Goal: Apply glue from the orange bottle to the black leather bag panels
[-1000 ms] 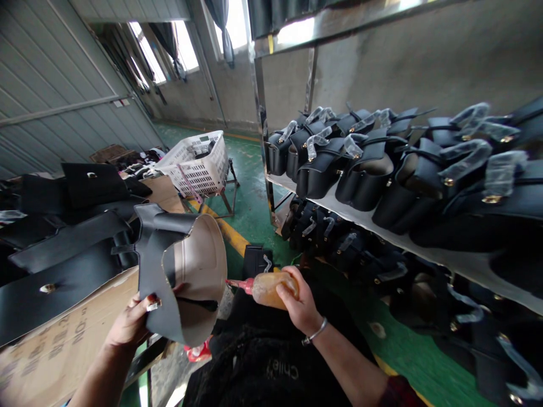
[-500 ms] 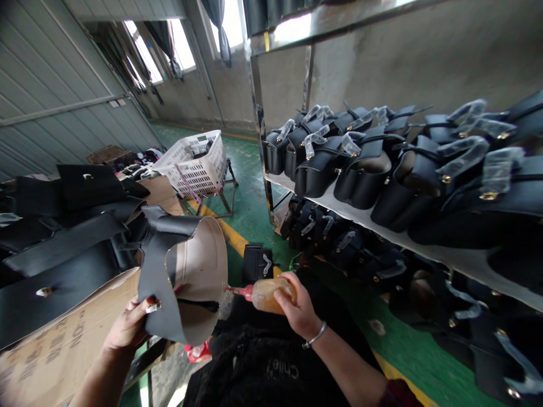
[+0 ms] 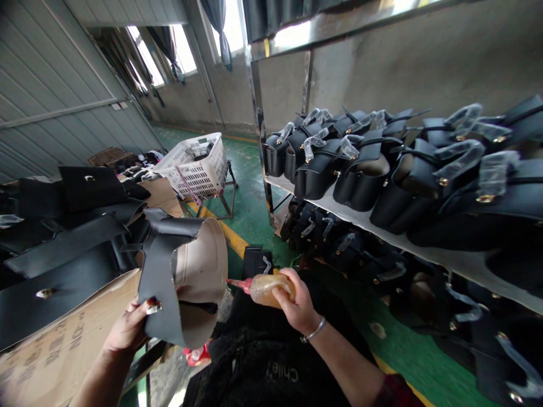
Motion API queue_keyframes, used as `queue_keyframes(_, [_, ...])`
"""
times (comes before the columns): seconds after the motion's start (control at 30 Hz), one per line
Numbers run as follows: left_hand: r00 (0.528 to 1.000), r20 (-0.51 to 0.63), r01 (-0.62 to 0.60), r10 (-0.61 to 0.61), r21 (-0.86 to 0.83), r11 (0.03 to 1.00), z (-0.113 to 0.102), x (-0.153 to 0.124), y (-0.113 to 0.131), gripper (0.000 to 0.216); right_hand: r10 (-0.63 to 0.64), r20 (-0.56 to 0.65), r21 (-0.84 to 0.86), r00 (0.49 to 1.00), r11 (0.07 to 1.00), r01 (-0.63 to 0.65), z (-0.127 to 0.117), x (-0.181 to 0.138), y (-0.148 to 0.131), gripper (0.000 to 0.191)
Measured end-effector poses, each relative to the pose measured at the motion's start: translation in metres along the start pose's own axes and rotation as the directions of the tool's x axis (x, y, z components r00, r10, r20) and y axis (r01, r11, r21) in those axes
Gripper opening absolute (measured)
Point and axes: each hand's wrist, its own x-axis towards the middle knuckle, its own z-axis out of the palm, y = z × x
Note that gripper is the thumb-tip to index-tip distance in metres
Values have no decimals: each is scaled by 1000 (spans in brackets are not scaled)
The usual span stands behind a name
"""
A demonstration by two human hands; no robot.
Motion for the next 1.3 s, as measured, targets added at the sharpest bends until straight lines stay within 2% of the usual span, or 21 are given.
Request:
queue_keyframes(0.27, [1000, 27, 0, 0, 9, 1000, -9, 5, -4, 46, 105, 54, 61, 993, 992, -108, 12, 25, -3, 26])
queue_keyframes(0.4, [998, 63, 4, -5, 19, 1000, -13, 6, -7, 40, 164, 117, 112, 979, 978, -177, 10, 11, 2, 28])
queue_keyframes(0.57, [1000, -6, -1, 2, 4, 1000, -9, 5, -6, 42, 339, 114, 194, 934, 914, -355, 10, -21, 10, 44])
queue_keyframes(0.7, [999, -37, 19, -19, 15, 1000, 0, 0, 0, 51, 359, 111, 211, 927, 903, -375, 10, -28, 12, 50])
queue_keyframes(0.83, [998, -63, 25, -24, 18, 1000, 8, -5, 6, 53, 385, 42, 251, 922, 889, -383, 6, -19, 10, 54])
queue_keyframes(0.93, [996, -80, 30, -28, 23, 999, 12, -5, 7, 54, 446, 20, 362, 895, 831, -422, 6, -15, 9, 57])
queue_keyframes(1.1, [997, -69, 30, -28, 26, 999, 8, -2, 4, 53, 523, 65, 462, 850, 739, -490, 18, -22, 6, 60])
queue_keyframes(1.3, [997, -76, 14, -12, 25, 1000, 8, -3, 5, 52, 594, 194, 565, 781, 583, -584, 21, -38, -3, 60])
